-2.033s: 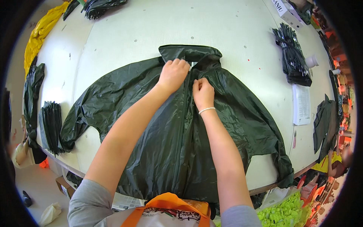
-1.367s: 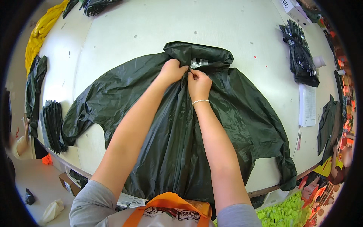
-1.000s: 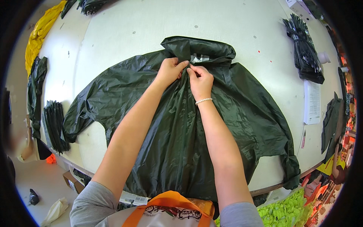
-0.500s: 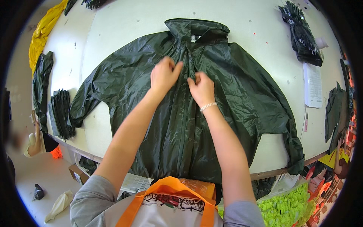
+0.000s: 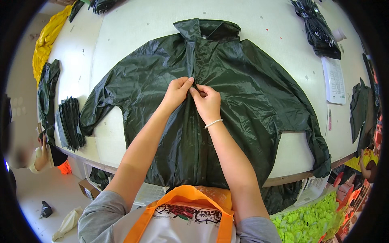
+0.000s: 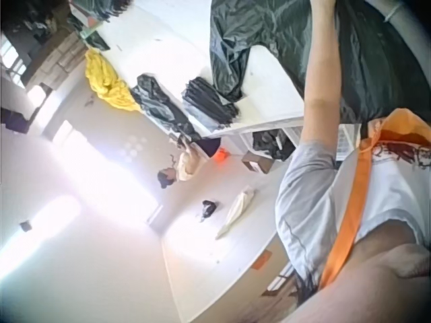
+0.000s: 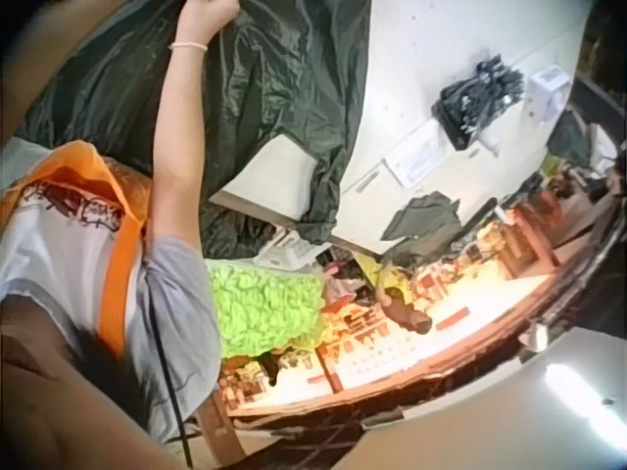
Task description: The person folds a dark green raincoat on a white table. They smooth the fabric, fold the sleeves inward, fold the body in half, then fold it into a compact rectangle and place it into a white basket.
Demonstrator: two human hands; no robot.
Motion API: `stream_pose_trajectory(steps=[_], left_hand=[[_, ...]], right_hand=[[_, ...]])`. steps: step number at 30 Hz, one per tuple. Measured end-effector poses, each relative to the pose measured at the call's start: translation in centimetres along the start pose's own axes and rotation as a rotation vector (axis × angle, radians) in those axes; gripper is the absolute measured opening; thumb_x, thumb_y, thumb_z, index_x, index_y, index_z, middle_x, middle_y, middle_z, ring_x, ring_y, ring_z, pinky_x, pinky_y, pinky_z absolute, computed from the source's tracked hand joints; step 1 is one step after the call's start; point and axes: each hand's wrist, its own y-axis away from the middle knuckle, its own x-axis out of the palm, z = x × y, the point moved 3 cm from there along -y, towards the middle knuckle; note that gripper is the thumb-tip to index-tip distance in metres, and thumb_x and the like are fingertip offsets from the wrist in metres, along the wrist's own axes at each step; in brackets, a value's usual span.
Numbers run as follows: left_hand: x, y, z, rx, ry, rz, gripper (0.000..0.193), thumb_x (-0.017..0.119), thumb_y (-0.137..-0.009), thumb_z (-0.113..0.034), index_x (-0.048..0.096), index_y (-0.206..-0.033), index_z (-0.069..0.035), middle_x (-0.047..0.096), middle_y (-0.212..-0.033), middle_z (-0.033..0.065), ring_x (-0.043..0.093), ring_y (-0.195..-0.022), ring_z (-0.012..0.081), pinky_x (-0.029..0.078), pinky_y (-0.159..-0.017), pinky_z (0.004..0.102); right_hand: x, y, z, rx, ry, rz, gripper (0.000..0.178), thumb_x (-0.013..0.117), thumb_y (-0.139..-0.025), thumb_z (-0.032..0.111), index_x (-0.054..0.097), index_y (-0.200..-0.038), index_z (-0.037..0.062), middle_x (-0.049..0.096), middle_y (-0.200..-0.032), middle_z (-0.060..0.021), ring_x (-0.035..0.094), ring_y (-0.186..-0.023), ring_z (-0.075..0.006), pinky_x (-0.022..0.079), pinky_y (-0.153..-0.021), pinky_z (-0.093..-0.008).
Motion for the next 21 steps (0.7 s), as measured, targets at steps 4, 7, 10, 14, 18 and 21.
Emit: stream_pose_trajectory(steps=[4,7,10,14,18,21], left_hand=[[-0.3,0.7,0.6,-0.115,0.293,-0.013,0.033,0.045,-0.097,-0.028,0.050,-0.082,0.001,0.052,-0.061,0.0059,0.047,-0.052,0.0149,0.041,-0.051,0.0335],[-0.3,2.6,-0.8,0.023,0.225,-0.091,0.034,0.040,-0.099,-0.035,0.052,-0.091,-0.004,0.056,-0.064,0.0040,0.051,-0.054,0.0085,0.041,-0.050,0.0226],[-1.7,6.8,-1.5,0.281,-0.448,-0.254,0.031,0.051,-0.093,-0.029,0.053,-0.113,-0.006,0.062,-0.104,0.0139,0.059,-0.093,0.0260,0.044,-0.084,0.0378],[-5.3,15.8,2.0,0.124,-1.096,-0.308,0.055,0.060,-0.085,-0.030,0.044,-0.135,-0.011,0.036,-0.145,0.0095,0.027,-0.136,0.0327,0.017,-0.109,0.0529],[-10.8,24.6,9.0,-0.173,-1.207,-0.377,0.066,0.059,-0.085,-0.037,0.035,-0.142,-0.013,0.026,-0.151,0.0086,0.020,-0.140,0.0317,0.011,-0.110,0.0566],[-11.8,26.2,11.2,-0.202,-1.196,-0.406,0.070,0.055,-0.087,-0.039,0.029,-0.145,-0.011,0.022,-0.153,0.0086,0.018,-0.141,0.0316,0.011,-0.109,0.0579]], right_hand=[[0.4,0.1,-0.2,0.002,0.166,0.007,0.021,0.071,-0.078,0.006,0.066,-0.092,-0.0070,0.067,-0.076,-0.0074,0.059,-0.063,-0.0091,0.049,-0.062,-0.0237],[0.2,-0.2,-0.4,0.047,0.130,0.022,0.019,0.070,-0.078,0.007,0.066,-0.091,-0.0067,0.067,-0.075,-0.0073,0.058,-0.061,-0.0089,0.048,-0.061,-0.0239],[-0.9,-0.1,-0.1,-0.019,0.301,0.079,0.025,0.068,-0.081,0.011,0.064,-0.098,-0.0071,0.067,-0.080,-0.0137,0.063,-0.067,-0.0171,0.050,-0.065,-0.0279],[-7.6,6.1,2.3,-0.477,0.878,0.056,0.047,0.061,-0.086,0.017,0.047,-0.126,-0.0029,0.050,-0.119,-0.0282,0.048,-0.112,-0.0382,0.039,-0.092,-0.0420],[-19.4,16.3,-0.3,-0.138,1.421,-0.123,0.065,0.052,-0.091,0.030,0.024,-0.144,0.0054,0.015,-0.148,-0.0293,0.015,-0.137,-0.0429,0.015,-0.108,-0.0579],[-24.1,18.0,-4.3,0.027,1.502,-0.148,0.069,0.047,-0.092,0.040,0.020,-0.147,0.0093,0.011,-0.151,-0.0244,0.012,-0.140,-0.0401,0.011,-0.108,-0.0591]])
